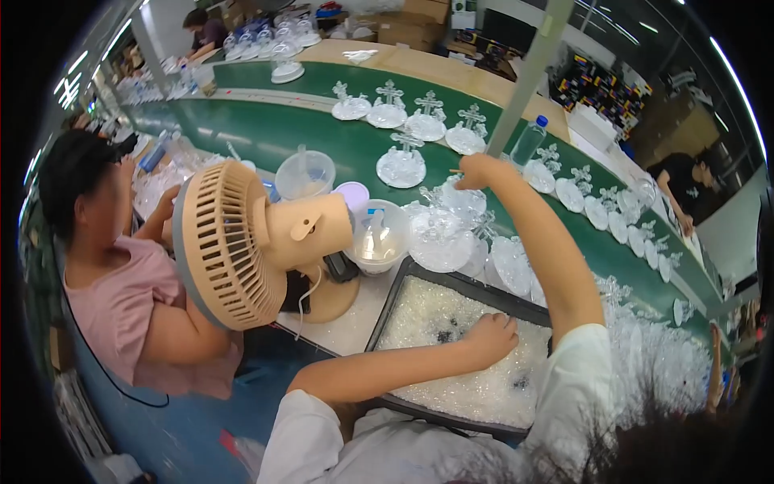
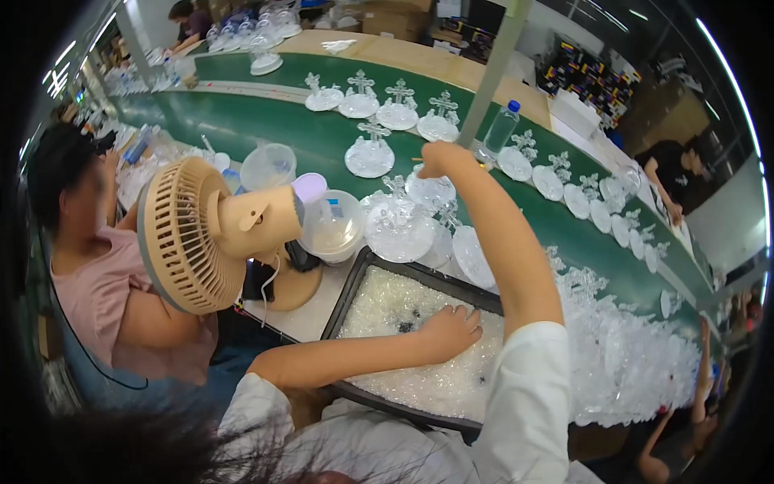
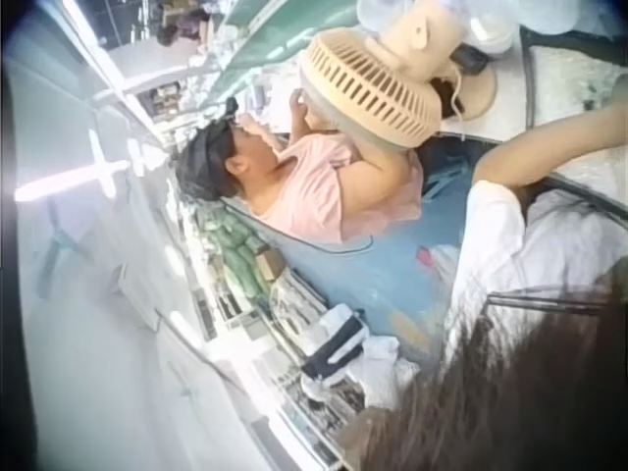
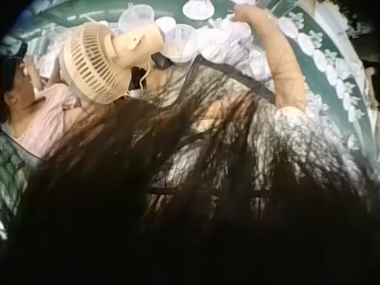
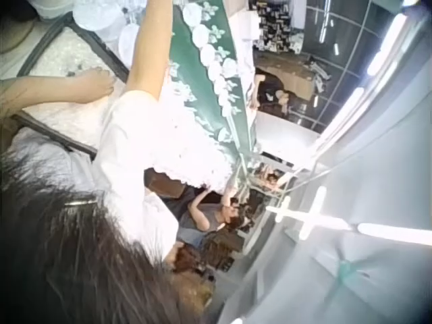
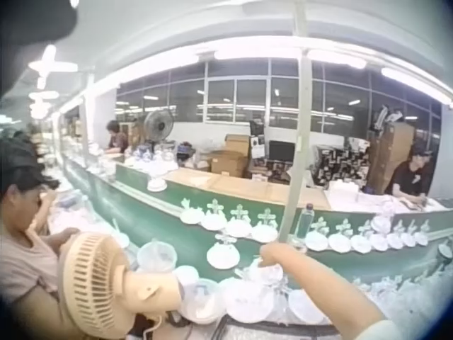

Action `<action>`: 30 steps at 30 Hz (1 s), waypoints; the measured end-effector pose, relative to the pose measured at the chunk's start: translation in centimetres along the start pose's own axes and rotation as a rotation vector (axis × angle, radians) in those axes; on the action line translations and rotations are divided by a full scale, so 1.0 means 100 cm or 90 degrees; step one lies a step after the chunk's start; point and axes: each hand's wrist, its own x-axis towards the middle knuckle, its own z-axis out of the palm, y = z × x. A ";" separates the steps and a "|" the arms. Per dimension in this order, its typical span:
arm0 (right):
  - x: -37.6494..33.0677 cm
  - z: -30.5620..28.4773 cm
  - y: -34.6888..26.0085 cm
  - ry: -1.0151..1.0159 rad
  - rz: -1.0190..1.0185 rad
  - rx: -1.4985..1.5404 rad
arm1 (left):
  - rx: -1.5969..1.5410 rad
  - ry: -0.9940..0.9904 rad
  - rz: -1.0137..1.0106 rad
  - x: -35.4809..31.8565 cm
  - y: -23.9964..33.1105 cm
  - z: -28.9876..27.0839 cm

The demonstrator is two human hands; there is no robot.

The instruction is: Applying decorative crystals and small beads to lighting fixture components on an assembly line.

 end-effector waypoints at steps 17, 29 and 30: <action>-0.044 -0.021 0.039 0.244 0.075 -0.118 | -0.052 -0.040 0.091 0.004 -0.012 0.015; -0.328 -0.074 -0.005 0.460 -0.010 -0.014 | -0.132 -0.265 -0.028 -0.012 -0.035 -0.025; -0.346 -0.064 -0.018 0.430 0.012 0.049 | -0.099 -0.255 -0.063 -0.014 -0.035 -0.030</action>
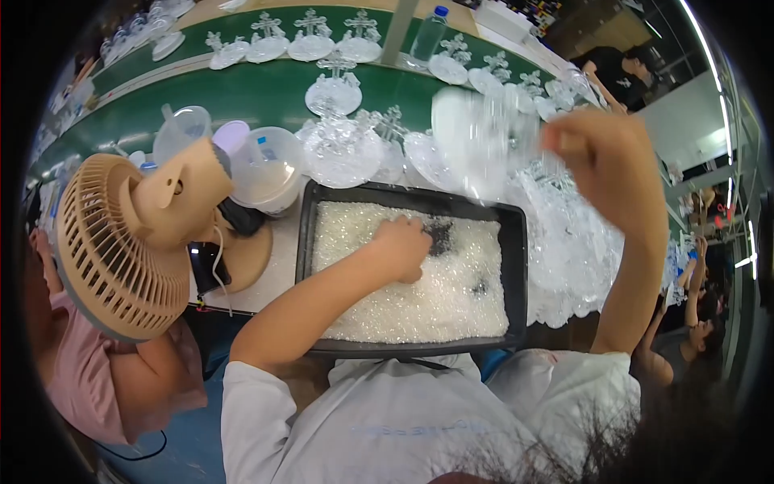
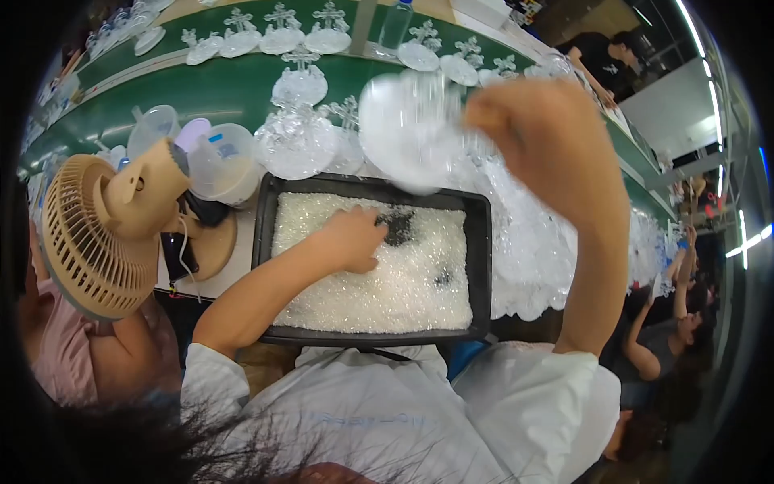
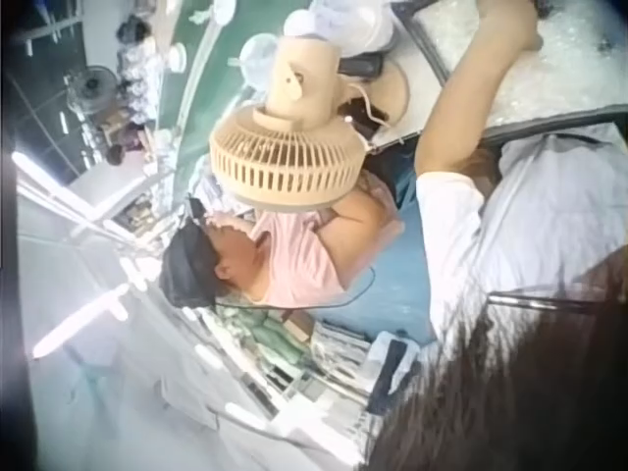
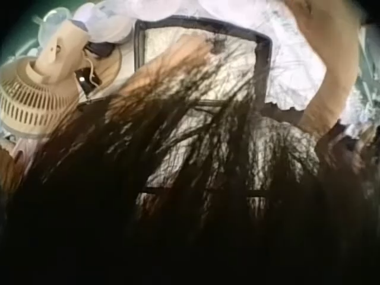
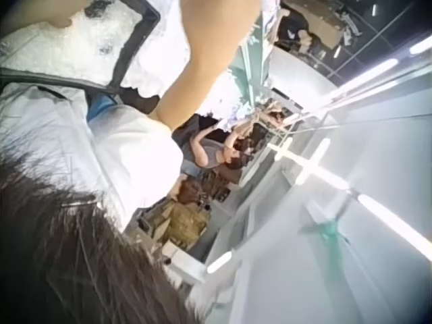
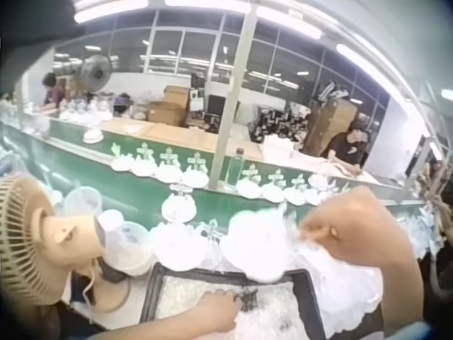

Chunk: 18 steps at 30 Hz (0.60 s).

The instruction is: Applying decorative crystals and small beads to lighting fixture components on an assembly line.

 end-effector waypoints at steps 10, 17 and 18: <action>-0.109 0.110 -0.052 -0.380 0.293 0.005 | -0.171 -0.058 -0.091 0.006 -0.005 0.011; -0.123 0.111 -0.031 -0.294 0.335 0.279 | -0.425 0.112 0.206 0.011 -0.002 0.005; -0.127 0.106 -0.024 -0.273 0.244 0.255 | -0.314 0.055 0.115 0.006 -0.002 0.004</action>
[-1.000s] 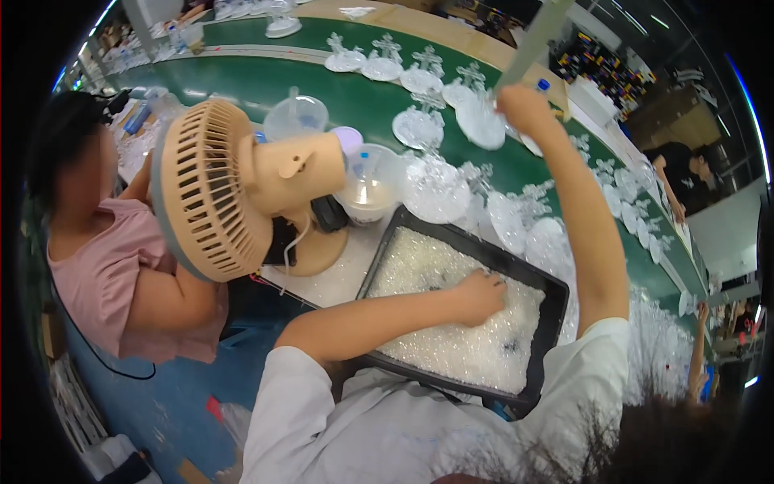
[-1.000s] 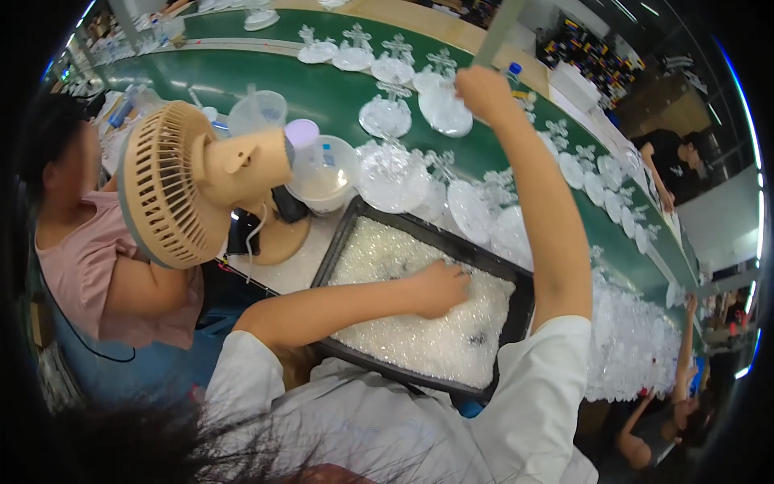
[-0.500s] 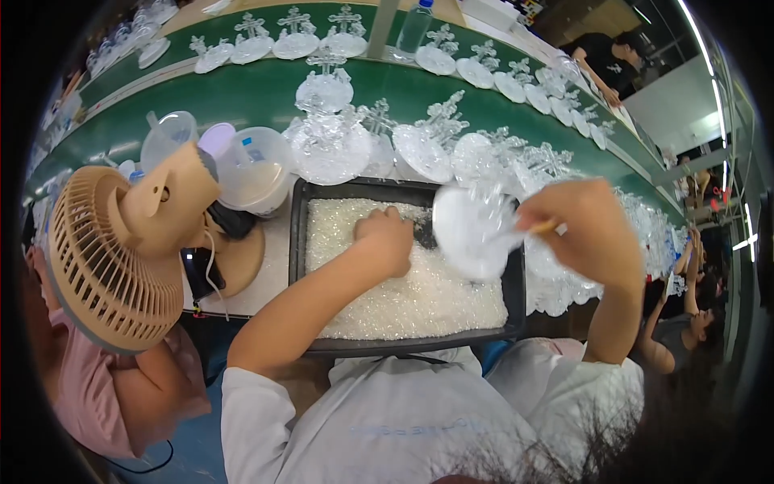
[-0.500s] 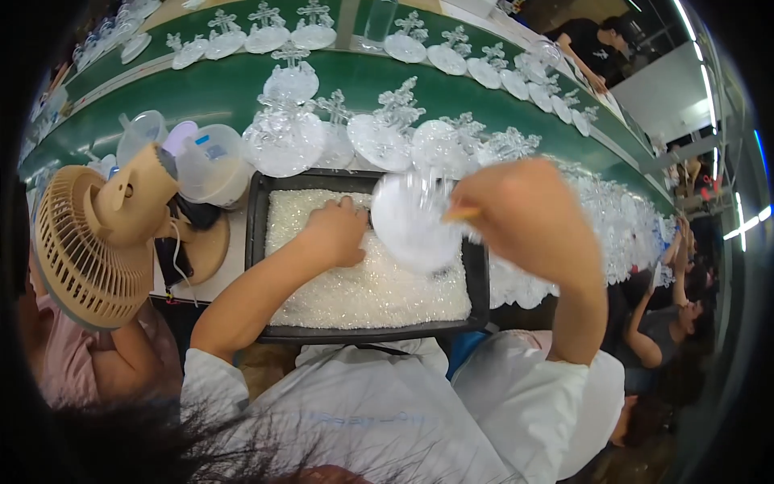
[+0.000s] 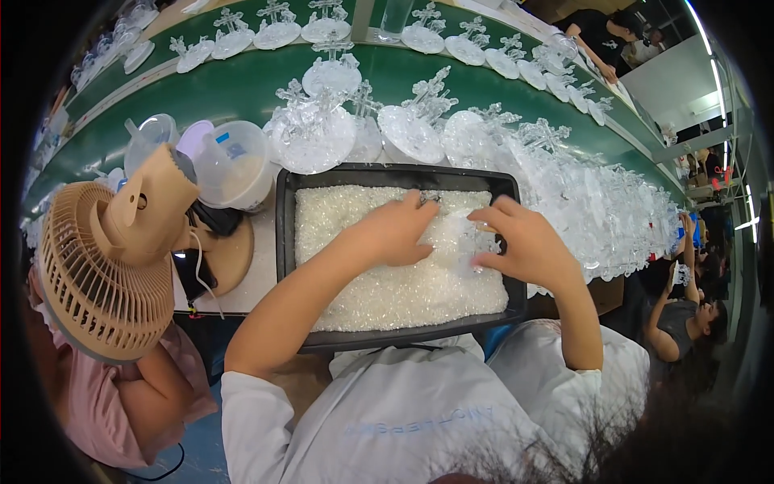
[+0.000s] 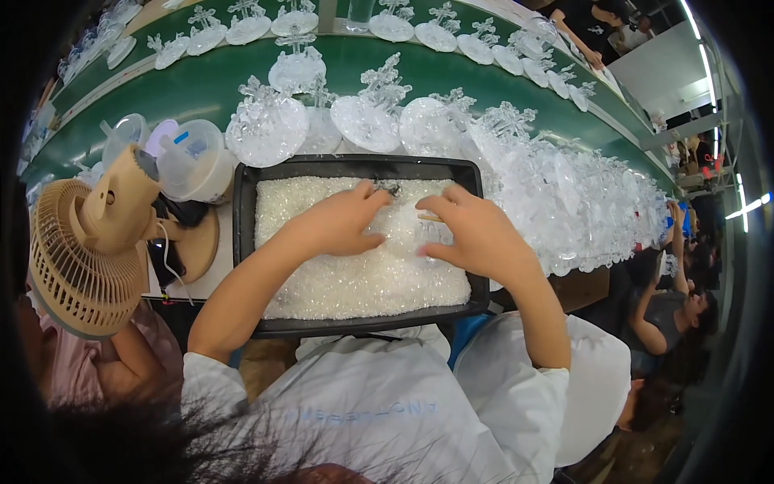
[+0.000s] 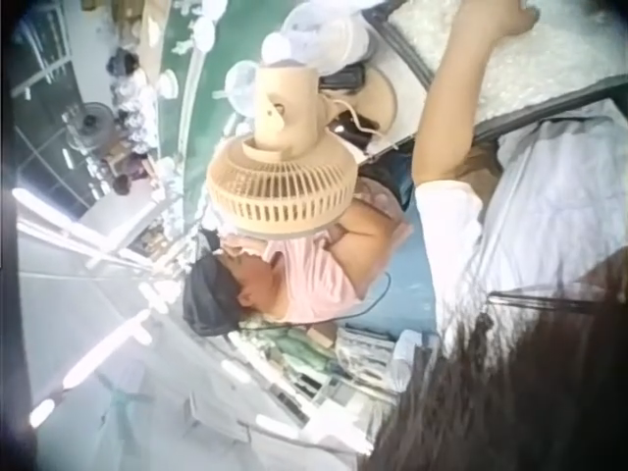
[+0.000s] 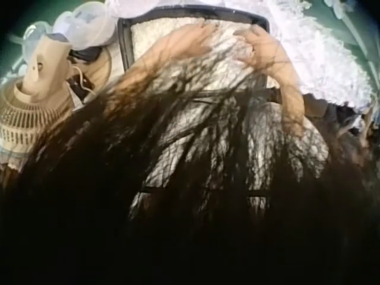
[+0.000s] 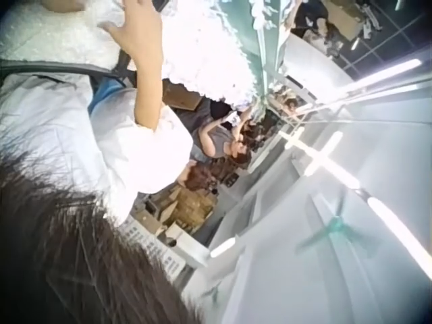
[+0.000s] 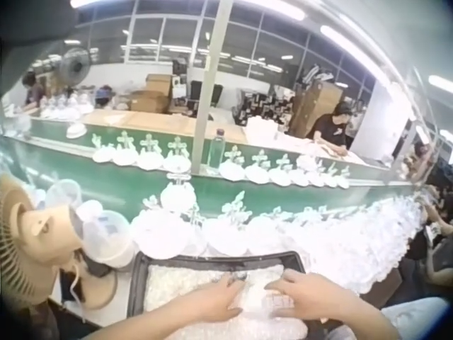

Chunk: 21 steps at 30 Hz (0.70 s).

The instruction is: Applying decorative crystals and small beads to lighting fixture components on an assembly line.

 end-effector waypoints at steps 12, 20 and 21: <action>0.013 0.016 0.040 -0.122 -0.122 -0.270 | -0.059 -0.014 0.009 0.007 0.005 0.011; -0.001 0.028 0.036 -0.011 -0.093 -0.154 | -0.110 -0.109 -0.002 0.012 0.021 0.026; -0.003 0.030 0.036 -0.009 -0.040 -0.133 | -0.163 -0.052 0.029 0.013 0.022 0.028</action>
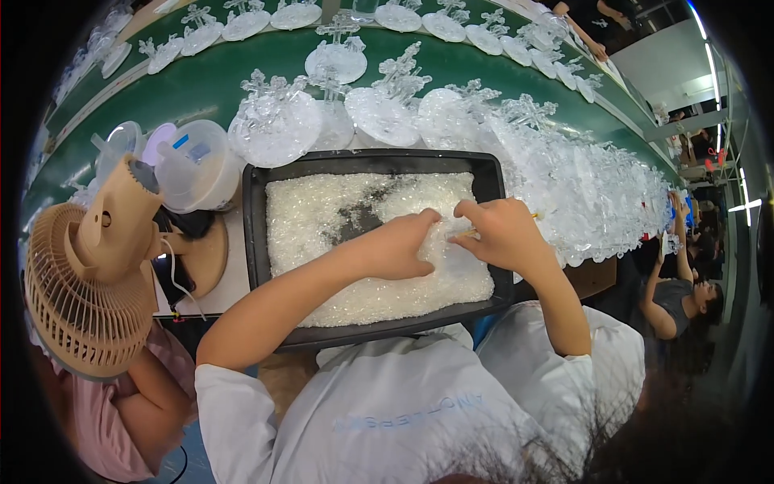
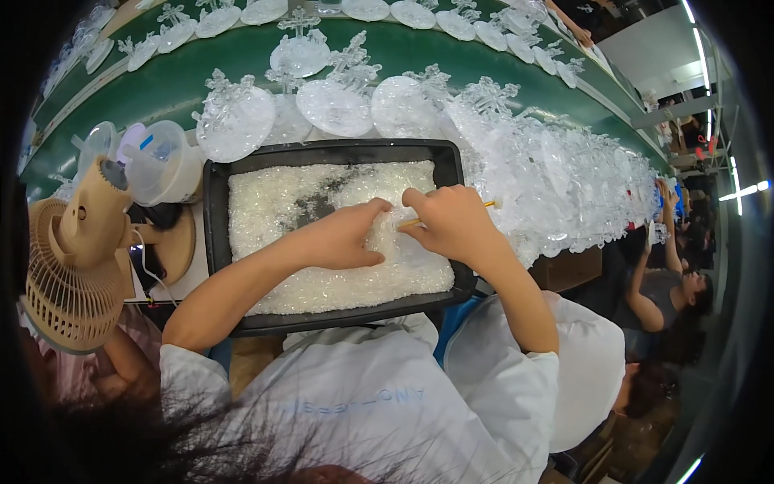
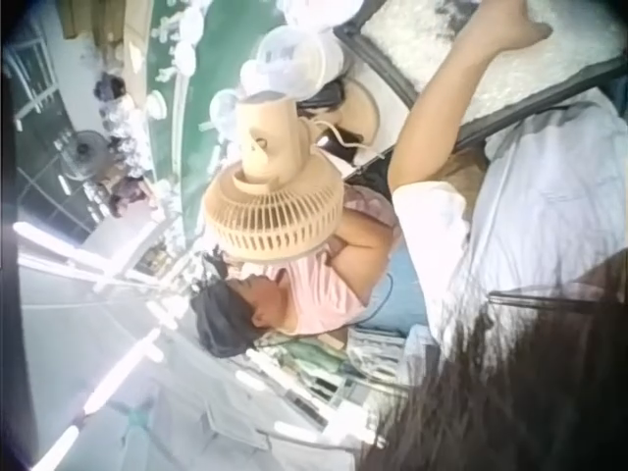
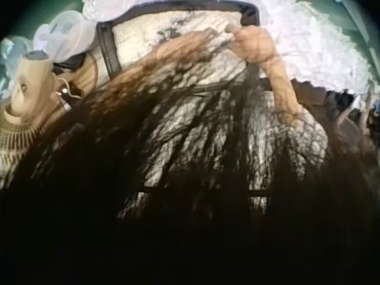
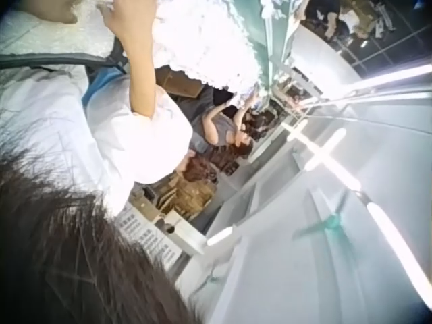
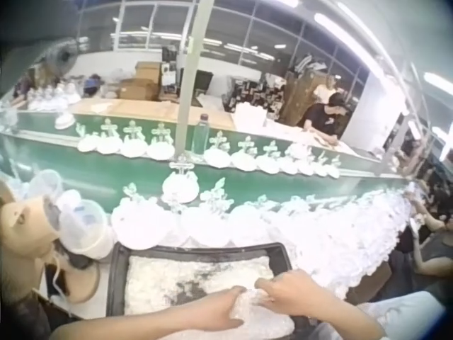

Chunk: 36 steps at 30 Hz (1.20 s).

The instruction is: Applying decorative crystals and small beads to lighting fixture components on an assembly line.

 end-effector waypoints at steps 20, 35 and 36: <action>-0.041 0.012 -0.022 0.110 0.274 0.238 | 0.114 0.275 -0.030 -0.005 0.006 -0.010; -0.070 0.044 -0.045 0.443 0.164 0.125 | -0.344 0.306 0.110 -0.019 0.032 -0.032; -0.070 0.044 -0.044 0.463 0.121 0.063 | -0.334 0.280 0.118 -0.017 0.031 -0.034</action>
